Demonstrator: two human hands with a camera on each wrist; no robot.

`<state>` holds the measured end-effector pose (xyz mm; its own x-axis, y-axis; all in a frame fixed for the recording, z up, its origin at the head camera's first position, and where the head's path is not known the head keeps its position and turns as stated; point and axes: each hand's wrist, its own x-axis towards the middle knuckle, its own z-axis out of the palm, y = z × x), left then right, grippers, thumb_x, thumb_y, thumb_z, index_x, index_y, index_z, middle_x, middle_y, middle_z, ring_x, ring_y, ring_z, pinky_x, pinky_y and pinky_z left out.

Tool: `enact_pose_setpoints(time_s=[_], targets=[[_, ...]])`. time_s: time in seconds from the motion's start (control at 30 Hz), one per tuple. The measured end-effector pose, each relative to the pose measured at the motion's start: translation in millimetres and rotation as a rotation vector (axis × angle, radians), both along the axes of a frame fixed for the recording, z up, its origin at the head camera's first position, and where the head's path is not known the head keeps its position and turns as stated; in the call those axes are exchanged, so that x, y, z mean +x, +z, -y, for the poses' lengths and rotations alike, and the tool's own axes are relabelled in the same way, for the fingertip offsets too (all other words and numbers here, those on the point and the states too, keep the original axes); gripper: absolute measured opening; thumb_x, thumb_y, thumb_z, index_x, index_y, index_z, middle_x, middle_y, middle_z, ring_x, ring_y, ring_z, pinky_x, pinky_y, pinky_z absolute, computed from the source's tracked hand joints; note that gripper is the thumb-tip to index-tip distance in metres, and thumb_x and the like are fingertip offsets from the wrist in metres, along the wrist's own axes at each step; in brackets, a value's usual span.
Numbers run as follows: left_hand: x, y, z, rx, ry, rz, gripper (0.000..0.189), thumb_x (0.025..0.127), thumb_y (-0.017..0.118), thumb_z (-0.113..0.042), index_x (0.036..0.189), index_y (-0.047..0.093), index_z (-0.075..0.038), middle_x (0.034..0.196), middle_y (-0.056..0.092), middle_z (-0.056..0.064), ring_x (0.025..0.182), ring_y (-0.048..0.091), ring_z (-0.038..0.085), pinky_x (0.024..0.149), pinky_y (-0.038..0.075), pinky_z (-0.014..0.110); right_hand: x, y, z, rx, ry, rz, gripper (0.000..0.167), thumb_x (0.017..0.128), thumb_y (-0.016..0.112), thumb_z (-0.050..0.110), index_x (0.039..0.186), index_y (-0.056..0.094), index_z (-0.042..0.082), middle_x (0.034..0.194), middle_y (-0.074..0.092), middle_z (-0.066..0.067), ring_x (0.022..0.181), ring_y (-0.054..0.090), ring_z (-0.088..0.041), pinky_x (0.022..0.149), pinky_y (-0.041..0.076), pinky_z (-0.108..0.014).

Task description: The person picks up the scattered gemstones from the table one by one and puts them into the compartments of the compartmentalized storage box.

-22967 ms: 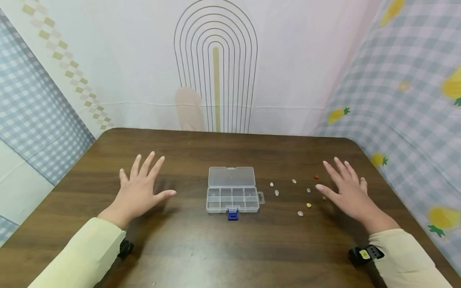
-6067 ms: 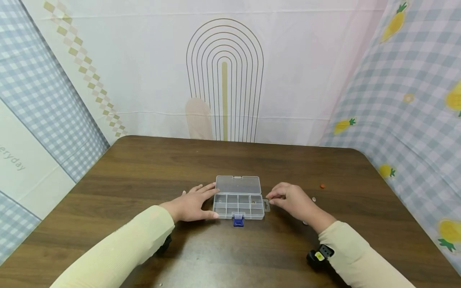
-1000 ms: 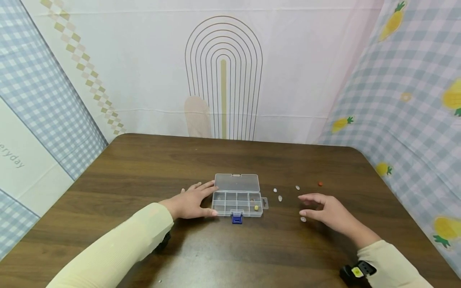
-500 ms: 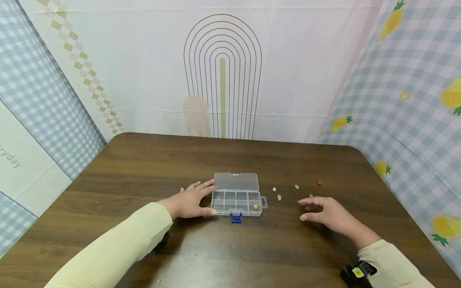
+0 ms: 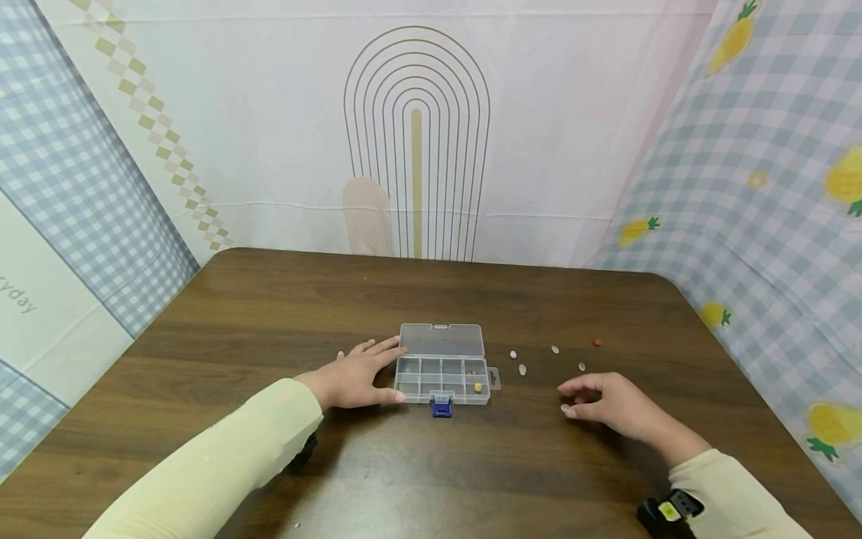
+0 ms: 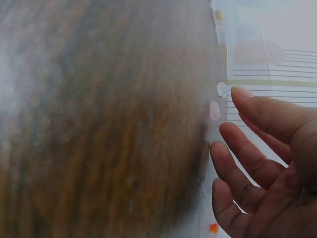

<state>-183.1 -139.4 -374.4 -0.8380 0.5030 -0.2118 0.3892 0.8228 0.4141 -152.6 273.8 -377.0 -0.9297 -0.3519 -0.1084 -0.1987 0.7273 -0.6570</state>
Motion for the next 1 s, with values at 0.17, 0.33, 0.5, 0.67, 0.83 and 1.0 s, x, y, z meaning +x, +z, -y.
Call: enact_pose_setpoints(time_s=[0.17, 0.33, 0.5, 0.67, 0.83, 1.0], targets=[[-0.4, -1.2, -0.1, -0.002, 0.001, -0.004, 0.082, 0.085, 0.061, -0.061, 0.152, 0.033, -0.024, 0.161, 0.016, -0.004, 0.145, 0.014, 0.041, 0.101, 0.013, 0.077, 0.5, -0.3, -0.8, -0.013, 0.025, -0.004, 0.030, 0.081, 0.078, 0.019, 0.107, 0.072, 0.003, 0.096, 0.071, -0.003, 0.078, 0.058, -0.004, 0.067, 0.047, -0.024], [-0.5, -1.6, -0.1, -0.002, 0.001, -0.002, 0.082, 0.085, 0.061, -0.062, 0.152, 0.033, -0.024, 0.162, 0.016, -0.004, 0.145, 0.014, 0.041, 0.101, 0.012, 0.077, -0.1, -1.7, -0.9, -0.009, 0.033, -0.002, 0.028, 0.081, 0.078, 0.016, 0.105, 0.072, 0.003, 0.094, 0.070, -0.002, 0.078, 0.058, -0.006, 0.065, 0.047, -0.024], [-0.1, -1.2, -0.1, -0.002, 0.003, 0.003, 0.082, 0.085, 0.061, -0.062, 0.152, 0.032, -0.024, 0.162, 0.015, -0.004, 0.146, 0.013, 0.040, 0.101, 0.011, 0.077, -0.9, -1.5, 0.3, 0.015, 0.042, -0.008, 0.025, 0.081, 0.078, 0.014, 0.103, 0.073, 0.004, 0.093, 0.069, -0.001, 0.078, 0.058, -0.008, 0.065, 0.047, -0.025], [-0.2, -1.3, -0.2, -0.002, 0.002, 0.003, 0.082, 0.086, 0.060, -0.062, 0.153, 0.032, -0.024, 0.162, 0.015, -0.004, 0.146, 0.013, 0.040, 0.101, 0.011, 0.077, -1.3, -1.7, 2.0, 0.037, 0.052, -0.011, 0.023, 0.081, 0.077, 0.013, 0.102, 0.073, 0.006, 0.091, 0.068, 0.002, 0.079, 0.058, -0.009, 0.067, 0.048, -0.026], [-0.6, -1.3, 0.1, -0.002, -0.001, 0.007, 0.082, 0.086, 0.060, -0.062, 0.153, 0.031, -0.024, 0.162, 0.015, -0.004, 0.146, 0.012, 0.040, 0.101, 0.011, 0.077, -1.6, -0.9, 3.1, 0.043, 0.051, -0.005, 0.022, 0.081, 0.077, 0.012, 0.102, 0.073, 0.006, 0.090, 0.068, 0.002, 0.080, 0.059, -0.013, 0.067, 0.048, -0.028], [-1.2, -1.4, 0.5, -0.001, -0.001, 0.014, 0.081, 0.086, 0.060, -0.061, 0.153, 0.031, -0.024, 0.162, 0.014, -0.004, 0.146, 0.012, 0.040, 0.101, 0.010, 0.077, -1.8, -1.2, 4.6, 0.044, 0.050, -0.017, 0.019, 0.081, 0.076, 0.009, 0.100, 0.073, 0.006, 0.089, 0.068, 0.002, 0.080, 0.060, -0.013, 0.067, 0.048, -0.027]])
